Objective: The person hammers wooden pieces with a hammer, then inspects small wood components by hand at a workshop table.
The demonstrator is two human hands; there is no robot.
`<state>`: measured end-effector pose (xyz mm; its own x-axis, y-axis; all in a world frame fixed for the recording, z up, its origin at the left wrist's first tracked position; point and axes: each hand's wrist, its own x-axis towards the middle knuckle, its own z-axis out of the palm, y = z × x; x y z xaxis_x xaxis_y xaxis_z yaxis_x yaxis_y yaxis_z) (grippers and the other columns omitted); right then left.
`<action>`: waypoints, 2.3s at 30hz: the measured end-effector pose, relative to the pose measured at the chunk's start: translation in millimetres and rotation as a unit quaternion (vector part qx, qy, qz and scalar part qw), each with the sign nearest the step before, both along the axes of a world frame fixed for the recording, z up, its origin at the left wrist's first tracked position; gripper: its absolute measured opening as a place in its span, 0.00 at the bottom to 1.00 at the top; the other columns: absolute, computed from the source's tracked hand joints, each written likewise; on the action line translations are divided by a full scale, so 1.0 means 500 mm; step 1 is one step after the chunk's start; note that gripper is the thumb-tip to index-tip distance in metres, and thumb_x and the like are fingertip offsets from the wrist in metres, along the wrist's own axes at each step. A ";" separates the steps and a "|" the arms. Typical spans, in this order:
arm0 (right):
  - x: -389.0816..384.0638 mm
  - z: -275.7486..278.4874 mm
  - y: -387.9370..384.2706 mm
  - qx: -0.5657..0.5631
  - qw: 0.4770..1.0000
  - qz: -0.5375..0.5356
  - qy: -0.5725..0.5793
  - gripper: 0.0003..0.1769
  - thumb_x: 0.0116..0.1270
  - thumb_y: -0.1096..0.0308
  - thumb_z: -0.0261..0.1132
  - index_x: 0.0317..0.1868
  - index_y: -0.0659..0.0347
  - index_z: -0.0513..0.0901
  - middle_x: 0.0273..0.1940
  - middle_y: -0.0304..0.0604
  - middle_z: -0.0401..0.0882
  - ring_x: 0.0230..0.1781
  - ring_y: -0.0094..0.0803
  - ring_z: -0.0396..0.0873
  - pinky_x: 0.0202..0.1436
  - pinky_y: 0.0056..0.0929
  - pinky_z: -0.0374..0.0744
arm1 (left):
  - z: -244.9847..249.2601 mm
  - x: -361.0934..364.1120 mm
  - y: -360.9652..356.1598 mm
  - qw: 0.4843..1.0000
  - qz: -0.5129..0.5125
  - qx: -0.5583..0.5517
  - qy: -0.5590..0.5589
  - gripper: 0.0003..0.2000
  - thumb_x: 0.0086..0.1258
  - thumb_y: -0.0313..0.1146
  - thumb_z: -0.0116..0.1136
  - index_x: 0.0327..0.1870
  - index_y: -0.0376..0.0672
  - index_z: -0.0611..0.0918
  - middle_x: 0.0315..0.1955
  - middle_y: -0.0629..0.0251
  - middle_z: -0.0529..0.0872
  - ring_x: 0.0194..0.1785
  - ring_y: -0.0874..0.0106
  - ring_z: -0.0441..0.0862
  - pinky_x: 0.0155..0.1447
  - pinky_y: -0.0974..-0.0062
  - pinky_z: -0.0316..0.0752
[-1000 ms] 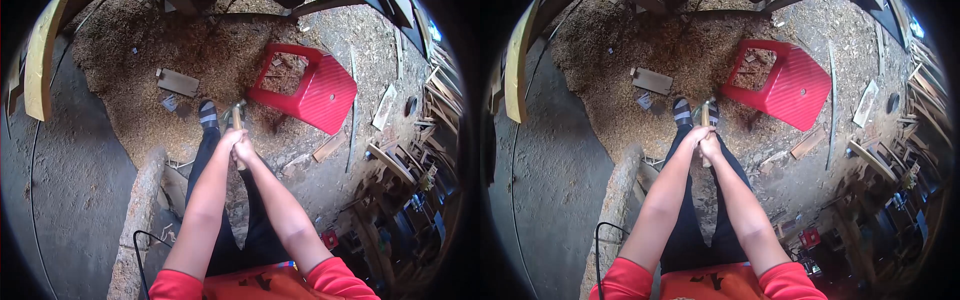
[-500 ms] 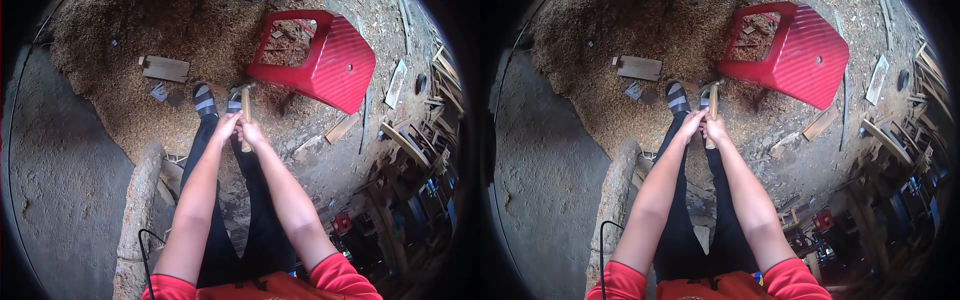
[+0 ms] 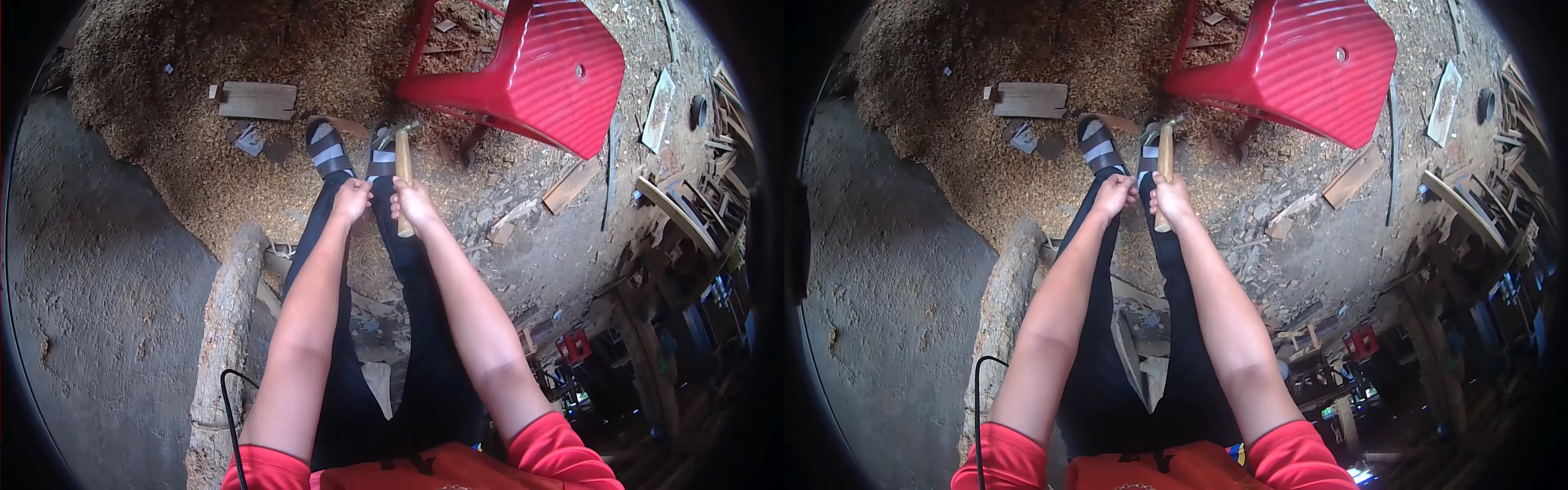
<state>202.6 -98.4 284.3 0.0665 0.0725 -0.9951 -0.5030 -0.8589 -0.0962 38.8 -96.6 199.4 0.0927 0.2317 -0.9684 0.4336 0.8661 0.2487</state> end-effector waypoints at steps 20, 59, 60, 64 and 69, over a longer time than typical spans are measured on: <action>0.107 0.207 -0.046 -0.006 0.980 -0.117 0.163 0.13 0.82 0.59 0.57 0.53 0.61 0.73 0.28 0.32 0.66 0.21 0.17 0.62 0.23 0.18 0.64 | 0.013 0.066 0.127 0.994 0.103 0.030 -0.032 0.22 0.81 0.51 0.54 0.59 0.41 0.86 0.50 0.64 0.89 0.49 0.72 0.84 0.55 0.70 0.76; 0.078 -0.084 -0.006 -0.030 0.997 0.032 0.068 0.16 0.82 0.58 0.57 0.60 0.57 0.69 0.29 0.31 0.68 0.22 0.18 0.65 0.24 0.21 0.69 | -0.441 -0.023 0.282 0.671 -0.689 0.273 -0.018 0.18 0.70 0.33 0.59 0.59 0.37 0.77 0.38 0.46 0.89 0.46 0.45 0.87 0.54 0.50 0.83; 0.078 -0.080 -0.006 -0.031 0.997 0.033 0.060 0.16 0.82 0.58 0.57 0.60 0.57 0.69 0.29 0.31 0.68 0.22 0.18 0.65 0.23 0.22 0.69 | -0.445 -0.032 0.276 0.661 -0.700 0.269 -0.027 0.16 0.70 0.32 0.59 0.57 0.37 0.79 0.39 0.46 0.90 0.47 0.45 0.88 0.54 0.51 0.83; 0.083 -0.087 -0.018 -0.030 0.997 -0.002 0.068 0.14 0.82 0.58 0.58 0.57 0.56 0.68 0.29 0.31 0.68 0.23 0.18 0.66 0.24 0.21 0.68 | -0.434 -0.011 0.291 0.635 -0.725 0.266 -0.016 0.09 0.69 0.29 0.59 0.44 0.37 0.86 0.40 0.47 0.90 0.48 0.49 0.89 0.53 0.54 0.84; 0.082 -0.088 -0.034 -0.008 0.999 0.031 0.025 0.14 0.82 0.58 0.57 0.54 0.61 0.69 0.28 0.33 0.70 0.21 0.21 0.69 0.23 0.25 0.72 | -0.340 -0.016 0.296 0.655 -0.692 0.303 0.001 0.08 0.69 0.30 0.60 0.38 0.38 0.89 0.39 0.46 0.90 0.47 0.51 0.90 0.52 0.55 0.85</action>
<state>243.4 -115.3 240.1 0.0135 0.0582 -0.9982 -0.4532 -0.8895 -0.0579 31.0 51.4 29.4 0.6192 0.2685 -0.7379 0.7001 -0.6145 0.3638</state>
